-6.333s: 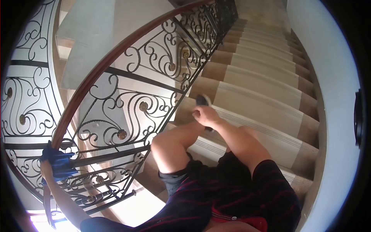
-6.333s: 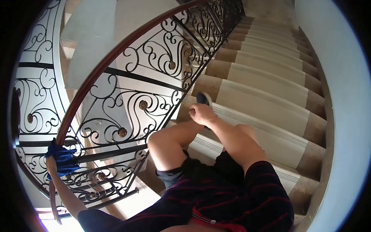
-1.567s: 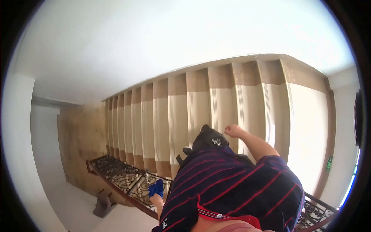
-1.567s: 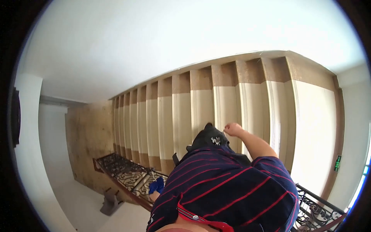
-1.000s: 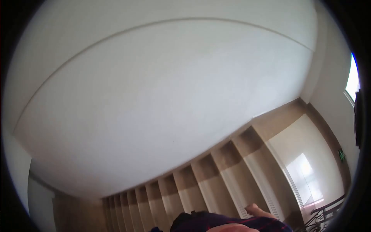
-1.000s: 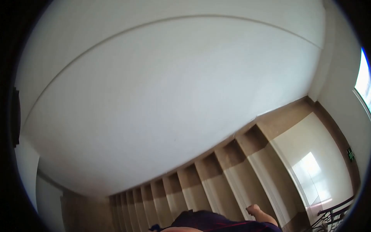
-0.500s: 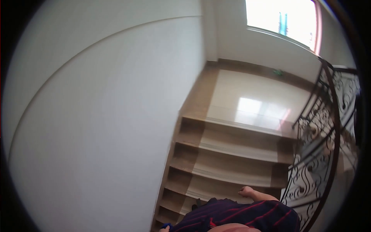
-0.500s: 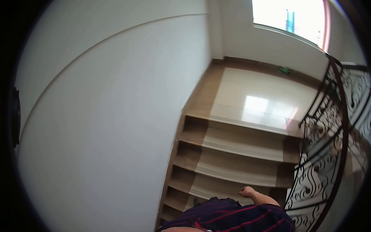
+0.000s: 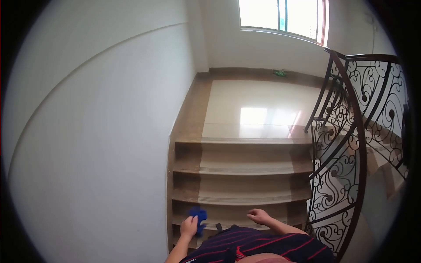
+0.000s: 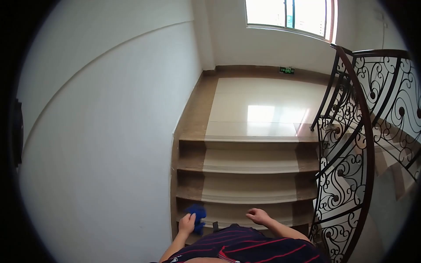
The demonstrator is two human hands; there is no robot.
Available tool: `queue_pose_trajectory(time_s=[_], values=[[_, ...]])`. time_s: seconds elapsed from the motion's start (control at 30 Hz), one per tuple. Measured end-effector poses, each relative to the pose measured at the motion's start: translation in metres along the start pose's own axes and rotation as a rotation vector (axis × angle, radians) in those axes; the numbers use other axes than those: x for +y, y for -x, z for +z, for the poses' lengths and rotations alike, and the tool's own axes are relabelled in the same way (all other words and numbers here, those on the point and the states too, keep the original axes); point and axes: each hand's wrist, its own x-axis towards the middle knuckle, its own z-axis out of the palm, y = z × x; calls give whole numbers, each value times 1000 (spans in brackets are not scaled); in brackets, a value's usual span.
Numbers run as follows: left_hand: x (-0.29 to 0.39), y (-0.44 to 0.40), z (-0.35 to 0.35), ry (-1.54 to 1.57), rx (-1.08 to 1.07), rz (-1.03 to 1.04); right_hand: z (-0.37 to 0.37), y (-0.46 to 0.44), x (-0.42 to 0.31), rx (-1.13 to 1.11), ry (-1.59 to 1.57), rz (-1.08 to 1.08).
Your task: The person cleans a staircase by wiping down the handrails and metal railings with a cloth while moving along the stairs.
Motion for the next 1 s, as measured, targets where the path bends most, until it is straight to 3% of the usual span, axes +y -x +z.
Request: queue_pose_trajectory(time_s=[0.07, 0.17, 0.2, 0.23, 0.27, 0.33, 0.37, 0.47, 0.5, 0.6, 0.67, 0.7, 0.77, 0.8, 1.0], values=[[66, -6, 4, 41, 12, 151, -2, -2, -39, -88, -188, -139], [133, -6, 8, 72, -162, 382, -6, 2, -83, -193, -252, -387], [148, -3, 11, 115, -183, 486, -10, 4, -93, -264, -239, -337], [152, -3, 18, 139, -199, 580, -9, -1, -91, -263, -242, -458], [155, -1, 24, 149, -174, 616, -25, 10, -111, -240, -40, -472], [156, 2, 34, 198, -91, 669, -24, 11, -107, -151, -81, -376], [155, 4, 33, 200, -86, 655, -16, -3, -86, -194, -265, -303], [150, 1, 31, 204, -18, 554, -29, 3, -93, 29, -101, -289], [151, -1, 24, 172, -20, 537, -29, 3, -95, 76, -239, -361], [152, -14, 7, 163, 2, 473, -32, -2, -107, 180, -310, -312], [151, -17, -10, 225, -18, 405, -27, -3, -123, 365, -243, -489], [143, -20, -13, 225, -18, 386, -22, -17, -115, 341, -226, -464], [125, -27, -25, 243, -75, 341, -18, -30, -128, 435, -174, -666], [113, -29, -27, 244, -72, 362, -22, -19, -152, 333, -201, -523], [58, -27, -29, 241, -75, 391, -3, -18, -218, 303, -165, -554]])
